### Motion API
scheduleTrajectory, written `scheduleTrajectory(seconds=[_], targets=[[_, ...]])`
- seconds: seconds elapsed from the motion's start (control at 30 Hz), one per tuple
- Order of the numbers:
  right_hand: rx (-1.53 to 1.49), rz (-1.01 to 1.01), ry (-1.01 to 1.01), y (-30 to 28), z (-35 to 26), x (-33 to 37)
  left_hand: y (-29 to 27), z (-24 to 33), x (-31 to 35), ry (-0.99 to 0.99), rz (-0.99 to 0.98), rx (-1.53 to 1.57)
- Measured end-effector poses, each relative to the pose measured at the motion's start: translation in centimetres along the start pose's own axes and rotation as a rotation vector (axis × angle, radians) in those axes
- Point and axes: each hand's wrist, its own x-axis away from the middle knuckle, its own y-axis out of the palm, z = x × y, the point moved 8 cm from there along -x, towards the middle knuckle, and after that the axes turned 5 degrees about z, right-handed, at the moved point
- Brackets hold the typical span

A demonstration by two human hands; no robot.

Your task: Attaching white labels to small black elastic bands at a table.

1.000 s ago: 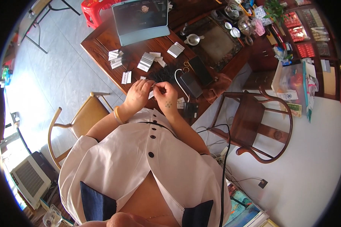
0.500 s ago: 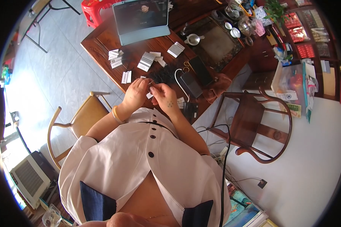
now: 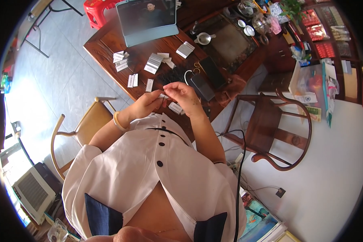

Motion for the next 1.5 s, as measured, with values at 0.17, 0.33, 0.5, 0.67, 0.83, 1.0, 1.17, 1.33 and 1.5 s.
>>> scheduleTrajectory(seconds=[0.17,0.33,0.5,0.67,0.83,1.0,1.17,1.33,1.5], targets=[[0.059,0.155,-0.218,-1.3,0.0,0.0,0.3,-0.6,-0.1,-0.067,-0.023,0.058],[0.789,0.173,-0.885,2.1,-5.5,2.7,0.3,-1.8,-0.2,-0.188,-0.013,0.228],[1.129,0.010,-1.187,4.8,-6.2,4.2,0.1,-2.6,-0.3,-0.206,-0.002,0.292],[1.235,-0.025,-1.259,6.0,-5.9,4.7,0.0,-2.2,-0.3,-0.270,0.090,0.277],[1.198,-0.017,-1.240,6.0,-5.7,4.7,0.1,-3.2,0.0,-0.321,0.044,0.280],[0.715,0.218,-0.861,2.5,-4.2,2.8,0.3,-1.3,-0.2,-0.223,0.070,0.373],[0.355,0.281,-0.504,0.1,-1.1,1.6,-0.1,-1.4,-0.1,-0.222,0.153,0.205],[0.269,0.206,-0.343,-0.1,0.3,1.3,-0.1,-1.9,0.2,-0.244,0.145,0.235],[0.077,0.021,-0.333,0.1,-0.7,1.2,0.2,-1.1,0.4,-0.254,0.045,0.514]])
